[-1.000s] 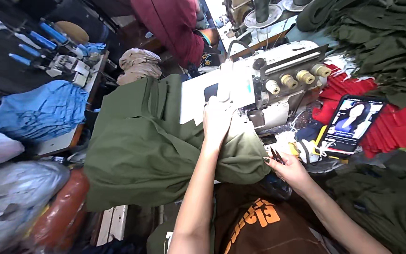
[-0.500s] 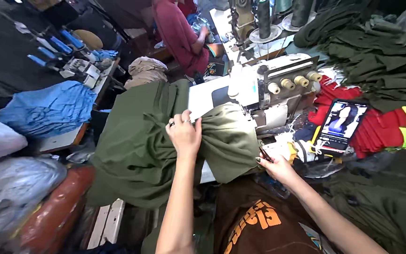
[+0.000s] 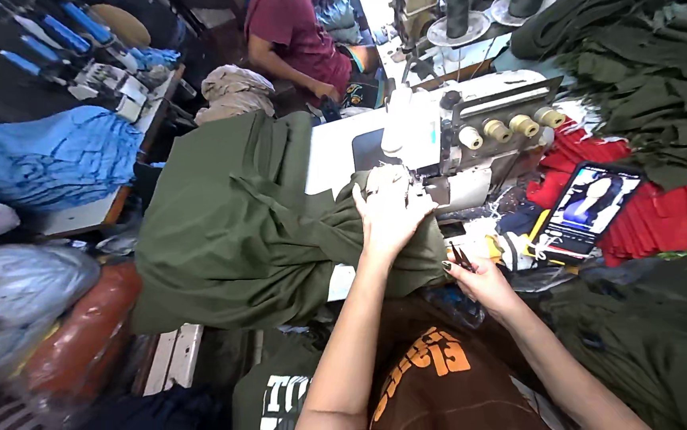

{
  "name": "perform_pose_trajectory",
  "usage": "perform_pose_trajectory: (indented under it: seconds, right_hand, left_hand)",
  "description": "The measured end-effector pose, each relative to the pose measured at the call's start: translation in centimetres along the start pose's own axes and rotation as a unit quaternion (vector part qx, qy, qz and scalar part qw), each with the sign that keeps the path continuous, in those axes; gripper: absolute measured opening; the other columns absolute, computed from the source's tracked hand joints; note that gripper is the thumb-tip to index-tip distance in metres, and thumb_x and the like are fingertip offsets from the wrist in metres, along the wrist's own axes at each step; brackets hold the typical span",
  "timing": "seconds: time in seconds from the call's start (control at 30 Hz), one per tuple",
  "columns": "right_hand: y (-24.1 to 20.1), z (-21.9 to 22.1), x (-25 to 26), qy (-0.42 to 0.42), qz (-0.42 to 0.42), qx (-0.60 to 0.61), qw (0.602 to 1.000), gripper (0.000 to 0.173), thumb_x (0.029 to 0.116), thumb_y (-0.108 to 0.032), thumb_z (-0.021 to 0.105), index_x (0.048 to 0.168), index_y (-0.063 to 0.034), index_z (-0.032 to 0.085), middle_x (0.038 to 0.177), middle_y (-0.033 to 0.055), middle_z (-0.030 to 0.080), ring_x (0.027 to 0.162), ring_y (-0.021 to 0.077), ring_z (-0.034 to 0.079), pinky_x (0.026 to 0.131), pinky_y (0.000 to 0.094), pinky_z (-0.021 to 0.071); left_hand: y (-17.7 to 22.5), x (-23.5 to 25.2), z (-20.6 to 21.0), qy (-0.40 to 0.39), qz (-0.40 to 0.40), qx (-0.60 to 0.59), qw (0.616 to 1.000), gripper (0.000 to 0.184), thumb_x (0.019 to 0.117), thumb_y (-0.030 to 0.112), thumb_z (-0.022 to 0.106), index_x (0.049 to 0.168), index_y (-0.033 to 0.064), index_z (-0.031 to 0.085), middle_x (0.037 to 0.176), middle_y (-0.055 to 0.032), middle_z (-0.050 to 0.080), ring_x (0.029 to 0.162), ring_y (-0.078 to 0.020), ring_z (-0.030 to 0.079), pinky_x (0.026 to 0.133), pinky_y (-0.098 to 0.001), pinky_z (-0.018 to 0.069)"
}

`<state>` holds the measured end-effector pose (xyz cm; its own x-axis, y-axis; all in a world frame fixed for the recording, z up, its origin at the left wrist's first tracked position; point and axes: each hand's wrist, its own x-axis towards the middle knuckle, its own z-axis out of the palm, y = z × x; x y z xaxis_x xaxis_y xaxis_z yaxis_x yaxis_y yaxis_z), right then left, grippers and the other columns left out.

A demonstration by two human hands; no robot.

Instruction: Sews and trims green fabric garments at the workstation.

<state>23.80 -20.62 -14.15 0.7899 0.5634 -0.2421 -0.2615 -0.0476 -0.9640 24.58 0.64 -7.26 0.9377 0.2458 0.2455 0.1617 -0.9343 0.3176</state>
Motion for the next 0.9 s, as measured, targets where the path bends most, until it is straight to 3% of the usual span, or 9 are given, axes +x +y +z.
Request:
perform_pose_trajectory:
  seconds: [0.13,0.2,0.27,0.4,0.5,0.57,0.67,0.77,0.9]
  right_hand:
    - [-0.5,-0.3,-0.1,0.037,-0.036,-0.055,0.997,0.022,0.1003,-0.012,0.061,0.117,-0.0003,0.068,0.081,-0.0057,0.064,0.053,-0.0048,0.046,0.050,0.0141,0.0407]
    - [0.6,-1.3,-0.3,0.089,-0.098,-0.107,0.986,0.022,0.0990,-0.011,0.061,0.117,-0.0029,0.070,0.101,-0.0003,0.071,0.068,-0.0030,0.056,0.061,0.0172,0.0482]
    - [1.7,-3.0,-0.7,0.125,-0.136,-0.179,0.966,0.016,0.0972,-0.012,0.064,0.108,-0.0065,0.074,0.106,0.0037,0.071,0.089,0.0051,0.066,0.079,0.0251,0.0564]
    - [3.3,-5.0,-2.7,0.005,-0.067,-0.403,0.913,0.023,0.1020,-0.020,0.060,0.110,-0.0039,0.075,0.110,0.0132,0.073,0.104,0.0251,0.071,0.095,0.0470,0.0559]
    - [4.9,-3.5,-3.5,-0.065,0.009,-0.544,0.836,0.024,0.1017,-0.009,0.056,0.121,-0.0033,0.070,0.125,0.0188,0.068,0.103,0.0393,0.070,0.086,0.0604,0.0561]
    - [5.9,-2.1,-3.4,-0.037,0.040,-0.616,0.786,0.029,0.1003,-0.003,0.056,0.128,-0.0003,0.064,0.134,0.0224,0.061,0.094,0.0428,0.071,0.076,0.0589,0.0580]
    - [6.4,-0.9,-2.6,-0.026,0.120,-0.668,0.734,0.033,0.1019,-0.002,0.052,0.134,0.0018,0.058,0.142,0.0231,0.055,0.097,0.0426,0.071,0.079,0.0551,0.0585]
    - [6.0,-1.0,-2.7,-0.042,0.126,-0.650,0.748,0.028,0.0998,0.005,0.049,0.124,0.0019,0.062,0.140,0.0236,0.056,0.100,0.0427,0.070,0.081,0.0553,0.0582]
    - [5.1,-2.0,-3.6,-0.035,0.099,-0.584,0.805,0.023,0.1018,-0.008,0.054,0.119,-0.0016,0.067,0.128,0.0200,0.064,0.105,0.0398,0.069,0.085,0.0568,0.0565]
  left_hand:
    - [0.4,-0.2,-0.6,-0.017,-0.003,0.008,1.000,0.068,0.0953,0.065,0.056,0.141,0.0147,0.062,0.150,-0.0090,0.055,0.148,-0.0327,0.040,0.118,-0.0746,0.0069]
    - [0.1,0.1,-0.2,-0.018,-0.002,0.023,1.000,0.072,0.0932,0.070,0.053,0.142,0.0176,0.063,0.147,-0.0077,0.058,0.145,-0.0322,0.044,0.118,-0.0749,0.0079]
    - [-0.5,0.1,0.2,0.005,0.017,0.014,1.000,0.072,0.0934,0.070,0.053,0.143,0.0188,0.062,0.149,-0.0063,0.057,0.146,-0.0308,0.043,0.118,-0.0740,0.0073]
    - [-0.9,-2.1,0.3,0.128,0.020,-0.098,0.987,0.058,0.0921,0.056,0.068,0.136,0.0185,0.067,0.152,-0.0062,0.053,0.151,-0.0309,0.034,0.122,-0.0669,0.0116]
    - [-0.7,-6.1,-0.5,0.184,0.021,-0.137,0.973,0.042,0.0959,0.037,0.070,0.132,0.0154,0.067,0.154,-0.0089,0.050,0.152,-0.0313,0.031,0.123,-0.0630,0.0170]
    - [-1.3,-8.6,-0.4,0.212,0.009,-0.162,0.964,0.032,0.0962,0.031,0.071,0.126,0.0176,0.071,0.152,-0.0070,0.053,0.152,-0.0306,0.032,0.124,-0.0611,0.0188]
    - [-2.1,-12.2,-0.1,0.214,-0.015,-0.183,0.959,0.022,0.0960,0.026,0.070,0.115,0.0171,0.075,0.145,-0.0070,0.059,0.148,-0.0334,0.038,0.123,-0.0623,0.0227]
    - [-2.4,-14.8,-0.1,0.196,-0.019,-0.198,0.960,0.015,0.0954,0.017,0.068,0.104,0.0094,0.077,0.131,-0.0146,0.067,0.139,-0.0381,0.049,0.119,-0.0581,0.0329]
    - [-1.7,-16.9,1.1,0.167,0.000,-0.262,0.951,0.011,0.0942,0.010,0.069,0.101,0.0060,0.077,0.122,-0.0133,0.071,0.128,-0.0279,0.060,0.110,-0.0418,0.0485]
